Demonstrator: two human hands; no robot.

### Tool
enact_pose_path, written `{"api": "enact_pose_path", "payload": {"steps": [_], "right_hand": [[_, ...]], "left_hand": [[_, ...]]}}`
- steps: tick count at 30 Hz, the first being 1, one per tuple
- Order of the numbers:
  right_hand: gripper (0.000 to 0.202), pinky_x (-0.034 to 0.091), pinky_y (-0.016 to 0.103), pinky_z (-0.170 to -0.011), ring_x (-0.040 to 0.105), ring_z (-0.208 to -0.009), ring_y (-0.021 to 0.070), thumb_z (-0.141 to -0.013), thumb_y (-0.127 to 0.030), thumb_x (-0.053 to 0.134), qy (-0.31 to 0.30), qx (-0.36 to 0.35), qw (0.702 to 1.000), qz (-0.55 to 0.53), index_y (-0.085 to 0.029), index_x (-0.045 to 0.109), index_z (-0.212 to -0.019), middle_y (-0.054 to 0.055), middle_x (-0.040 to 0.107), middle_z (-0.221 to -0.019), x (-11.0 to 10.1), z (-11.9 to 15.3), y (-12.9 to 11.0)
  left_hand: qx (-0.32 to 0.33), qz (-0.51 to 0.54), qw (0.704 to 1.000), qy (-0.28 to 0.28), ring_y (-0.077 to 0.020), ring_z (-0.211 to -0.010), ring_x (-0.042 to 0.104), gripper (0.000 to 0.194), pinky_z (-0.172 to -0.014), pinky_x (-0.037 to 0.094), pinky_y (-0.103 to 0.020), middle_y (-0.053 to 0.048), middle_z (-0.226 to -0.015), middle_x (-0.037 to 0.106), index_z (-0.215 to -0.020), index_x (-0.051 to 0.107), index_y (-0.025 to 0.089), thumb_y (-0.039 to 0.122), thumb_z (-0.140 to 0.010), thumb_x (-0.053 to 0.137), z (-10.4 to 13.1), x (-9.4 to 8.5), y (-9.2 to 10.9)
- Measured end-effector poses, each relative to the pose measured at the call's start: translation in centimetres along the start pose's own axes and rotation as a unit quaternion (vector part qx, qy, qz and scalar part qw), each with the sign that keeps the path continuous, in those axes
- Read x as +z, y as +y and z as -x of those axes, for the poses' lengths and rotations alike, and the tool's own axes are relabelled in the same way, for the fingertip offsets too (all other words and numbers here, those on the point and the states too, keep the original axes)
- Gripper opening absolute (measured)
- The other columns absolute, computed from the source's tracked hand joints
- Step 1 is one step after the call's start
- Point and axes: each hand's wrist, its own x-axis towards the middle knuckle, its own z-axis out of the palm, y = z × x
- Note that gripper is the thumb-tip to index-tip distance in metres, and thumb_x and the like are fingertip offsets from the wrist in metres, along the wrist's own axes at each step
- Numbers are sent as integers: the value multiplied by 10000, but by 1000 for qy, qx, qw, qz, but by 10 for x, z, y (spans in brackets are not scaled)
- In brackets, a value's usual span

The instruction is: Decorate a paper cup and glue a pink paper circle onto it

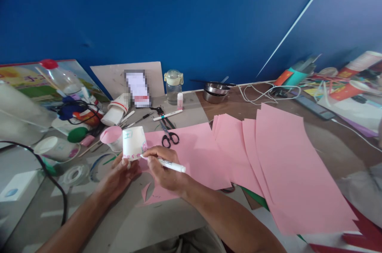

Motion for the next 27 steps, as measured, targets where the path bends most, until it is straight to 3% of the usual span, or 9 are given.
{"api": "enact_pose_path", "payload": {"steps": [8, 27], "right_hand": [[194, 477, 261, -578, 582, -615, 133, -921, -285, 493, 32, 26, 998, -54, -177, 653, -904, 14, 626, -683, -1, 1, 2], [195, 481, 259, -569, 584, -590, 134, -892, -284, 510, 1, 14, 1000, 1, -187, 676, -860, 22, 645, -683, -1, -1, -1]], "left_hand": [[-3, 16, 1000, -7, -71, -496, 334, 365, -529, 338, -215, 73, -554, 413, -845, 600, 188, 449, -693, 804, 1, 0, 1], [-9, 13, 1000, -8, -69, -490, 315, 386, -532, 341, -224, 75, -555, 421, -803, 570, 182, 469, -687, 802, 1, 0, 2]]}}
